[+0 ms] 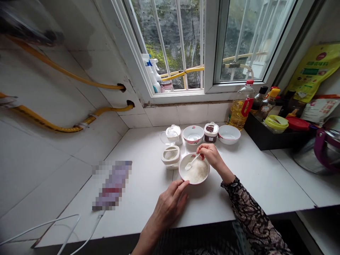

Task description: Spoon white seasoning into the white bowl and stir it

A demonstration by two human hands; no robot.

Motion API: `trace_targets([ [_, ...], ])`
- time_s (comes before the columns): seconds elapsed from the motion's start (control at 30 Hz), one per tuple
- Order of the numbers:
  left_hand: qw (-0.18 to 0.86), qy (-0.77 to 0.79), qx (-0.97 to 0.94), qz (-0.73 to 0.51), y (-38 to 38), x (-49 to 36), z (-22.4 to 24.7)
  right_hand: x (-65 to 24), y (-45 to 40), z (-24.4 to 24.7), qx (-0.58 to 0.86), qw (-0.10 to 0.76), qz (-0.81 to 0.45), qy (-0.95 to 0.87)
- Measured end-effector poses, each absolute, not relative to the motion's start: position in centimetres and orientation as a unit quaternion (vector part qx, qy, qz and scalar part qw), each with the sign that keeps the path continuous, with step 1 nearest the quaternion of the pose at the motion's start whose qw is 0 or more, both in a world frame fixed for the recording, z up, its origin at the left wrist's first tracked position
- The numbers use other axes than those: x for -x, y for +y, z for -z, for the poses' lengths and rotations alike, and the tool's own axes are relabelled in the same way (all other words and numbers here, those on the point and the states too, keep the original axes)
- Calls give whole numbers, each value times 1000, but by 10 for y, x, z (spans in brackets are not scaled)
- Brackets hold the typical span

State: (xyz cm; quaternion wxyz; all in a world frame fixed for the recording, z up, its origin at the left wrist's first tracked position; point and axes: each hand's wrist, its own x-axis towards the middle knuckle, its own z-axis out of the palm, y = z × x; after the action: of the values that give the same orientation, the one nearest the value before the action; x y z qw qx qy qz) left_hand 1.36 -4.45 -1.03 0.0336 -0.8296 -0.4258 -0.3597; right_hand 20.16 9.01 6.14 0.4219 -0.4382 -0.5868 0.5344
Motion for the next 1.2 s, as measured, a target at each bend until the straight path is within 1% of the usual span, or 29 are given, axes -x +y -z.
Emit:
trace_targets([
  [0.23, 32, -422, 830, 364, -45, -14, 10, -201, 90, -63, 431, 433, -568, -552],
  [0.37, 37, -421, 829, 367, -44, -14, 9, -193, 88, -64, 412, 466, -565, -542],
  [0.47, 41, -417, 829, 370, -44, -15, 7, -181, 82, -64, 392, 499, -534, -558],
  [0.53, 43, -415, 829, 372, -43, -15, 7, -172, 77, -62, 386, 520, -467, -602],
  [0.6, 46, -414, 829, 374, -43, -15, 7, -164, 72, -59, 371, 522, -347, -685],
  [0.7, 49, -415, 825, 380, -42, -15, 8, -158, 68, -54, 303, 461, -154, -820],
  [0.77, 48, -416, 824, 381, -42, -16, 7, -157, 67, -54, 264, 430, -84, -859],
  [0.8, 46, -417, 825, 379, -42, -16, 7, -158, 66, -55, 257, 433, -70, -861],
  [0.87, 43, -417, 827, 375, -42, -16, 6, -161, 65, -59, 269, 462, -73, -842],
  [0.93, 41, -417, 828, 373, -43, -16, 6, -167, 65, -64, 300, 497, -109, -807],
  [1.0, 40, -420, 827, 372, -43, -16, 7, -176, 66, -68, 334, 513, -158, -775],
  [1.1, 38, -425, 826, 368, -44, -16, 8, -192, 69, -72, 361, 492, -206, -764],
  [1.2, 37, -426, 828, 363, -44, -15, 8, -201, 70, -73, 352, 424, -204, -809],
])
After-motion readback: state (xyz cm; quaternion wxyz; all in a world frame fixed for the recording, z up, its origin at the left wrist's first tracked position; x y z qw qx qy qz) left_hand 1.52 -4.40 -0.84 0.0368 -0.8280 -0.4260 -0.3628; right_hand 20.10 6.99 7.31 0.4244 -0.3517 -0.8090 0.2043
